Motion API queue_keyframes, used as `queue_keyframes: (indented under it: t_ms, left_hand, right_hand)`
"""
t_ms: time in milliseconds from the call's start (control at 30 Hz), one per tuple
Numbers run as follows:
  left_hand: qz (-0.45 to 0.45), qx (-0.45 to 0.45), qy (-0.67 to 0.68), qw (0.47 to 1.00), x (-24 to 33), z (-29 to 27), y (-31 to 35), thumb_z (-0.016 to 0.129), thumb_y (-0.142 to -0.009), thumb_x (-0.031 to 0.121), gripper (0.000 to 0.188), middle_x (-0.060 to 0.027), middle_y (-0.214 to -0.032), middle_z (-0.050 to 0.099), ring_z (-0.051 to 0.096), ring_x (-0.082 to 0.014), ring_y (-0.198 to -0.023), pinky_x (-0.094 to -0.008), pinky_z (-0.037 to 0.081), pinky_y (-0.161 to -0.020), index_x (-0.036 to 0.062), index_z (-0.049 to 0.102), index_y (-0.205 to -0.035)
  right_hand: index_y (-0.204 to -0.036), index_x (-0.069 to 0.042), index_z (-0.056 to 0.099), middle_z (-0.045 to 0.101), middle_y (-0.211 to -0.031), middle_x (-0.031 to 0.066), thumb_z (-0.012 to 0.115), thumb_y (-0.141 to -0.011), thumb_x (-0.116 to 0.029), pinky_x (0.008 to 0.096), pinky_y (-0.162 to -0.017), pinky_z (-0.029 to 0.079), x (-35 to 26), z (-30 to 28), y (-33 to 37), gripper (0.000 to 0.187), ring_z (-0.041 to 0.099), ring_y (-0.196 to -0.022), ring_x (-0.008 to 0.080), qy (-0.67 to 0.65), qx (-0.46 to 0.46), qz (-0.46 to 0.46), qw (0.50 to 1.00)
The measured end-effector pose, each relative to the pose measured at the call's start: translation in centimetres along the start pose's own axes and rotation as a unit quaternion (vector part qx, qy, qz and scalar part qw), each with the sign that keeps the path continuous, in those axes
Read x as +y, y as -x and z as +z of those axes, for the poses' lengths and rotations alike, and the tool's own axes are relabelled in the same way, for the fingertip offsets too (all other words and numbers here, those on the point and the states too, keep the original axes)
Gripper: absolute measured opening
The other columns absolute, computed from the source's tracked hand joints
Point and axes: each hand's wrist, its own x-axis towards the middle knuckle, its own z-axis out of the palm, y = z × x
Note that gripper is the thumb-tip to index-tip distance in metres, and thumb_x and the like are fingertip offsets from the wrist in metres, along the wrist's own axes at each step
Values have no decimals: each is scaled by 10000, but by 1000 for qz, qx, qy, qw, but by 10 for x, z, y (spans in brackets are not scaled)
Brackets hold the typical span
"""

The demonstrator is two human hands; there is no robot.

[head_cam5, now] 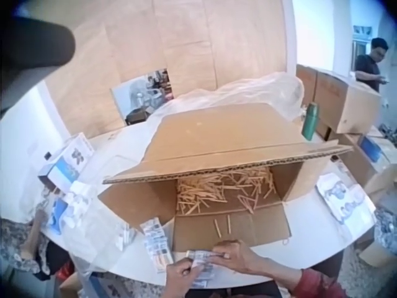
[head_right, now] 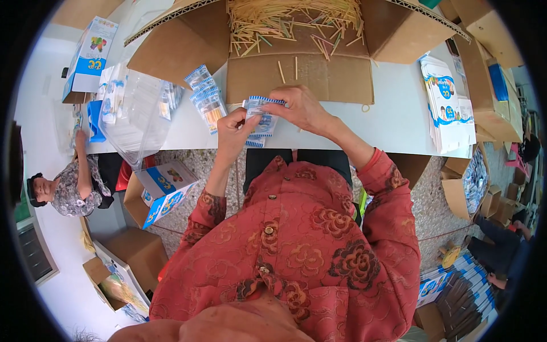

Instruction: Packing bundles of small wooden skewers into plastic bags and placing them into a cardboard box.

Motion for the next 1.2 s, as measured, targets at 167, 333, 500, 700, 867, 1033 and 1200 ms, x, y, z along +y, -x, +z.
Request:
queue_keyframes:
  t_ms: [167,333,500,700,867,1033,1200]
  left_hand:
    - [-15,23,59,998,10,9,0,720,-767,80,137,-40,-684,615,532,-67,-598,-242,421,-540,-28,637,-768]
    - [53,33,-97,993,22,8,1,731,-746,58,142,-67,-682,615,556,-90,-593,-235,438,-540,-33,621,-745]
    - [43,43,-48,997,18,9,5,734,-746,47,146,-52,-670,608,539,-77,-585,-220,430,-536,-30,613,-727]
    - [10,59,113,992,21,13,3,741,-747,32,160,9,-668,592,503,-30,-609,-196,399,-529,3,594,-691]
    - [36,61,82,994,23,18,1,747,-725,11,184,4,-651,571,491,-43,-591,-200,393,-523,0,574,-666]
    - [61,63,46,995,23,18,6,765,-672,-4,195,-23,-656,577,514,-81,-582,-221,404,-520,-11,570,-655]
    - [87,47,-30,995,34,22,9,751,-696,3,164,-35,-685,584,527,-88,-617,-226,414,-549,-17,588,-707]
  right_hand:
    - [-854,21,587,532,-732,144,648,-816,-152,353,-584,410,-3,-3,0,187,515,-646,263,27,21,-47,998]
    - [-886,14,601,572,-775,142,647,-803,-133,351,-613,432,-8,-7,3,175,553,-718,261,34,24,-41,998]
    - [-1005,-39,629,610,-978,99,697,-763,-86,301,-671,474,-29,-6,6,257,582,-779,205,-26,127,-42,991]
    - [-1050,-81,628,606,-1001,84,719,-732,-70,291,-686,508,-48,-19,13,330,606,-798,204,78,145,-111,980]
    - [-964,-64,625,609,-982,76,716,-714,-72,319,-676,516,-41,-12,19,266,620,-839,233,164,105,-155,969]
    - [-894,-52,606,617,-946,87,678,-752,-86,332,-682,513,-41,-13,19,163,618,-839,265,140,44,-129,981]
    - [-883,-56,580,594,-862,82,658,-760,-76,360,-647,499,-37,-10,15,148,600,-775,277,178,68,-120,974]
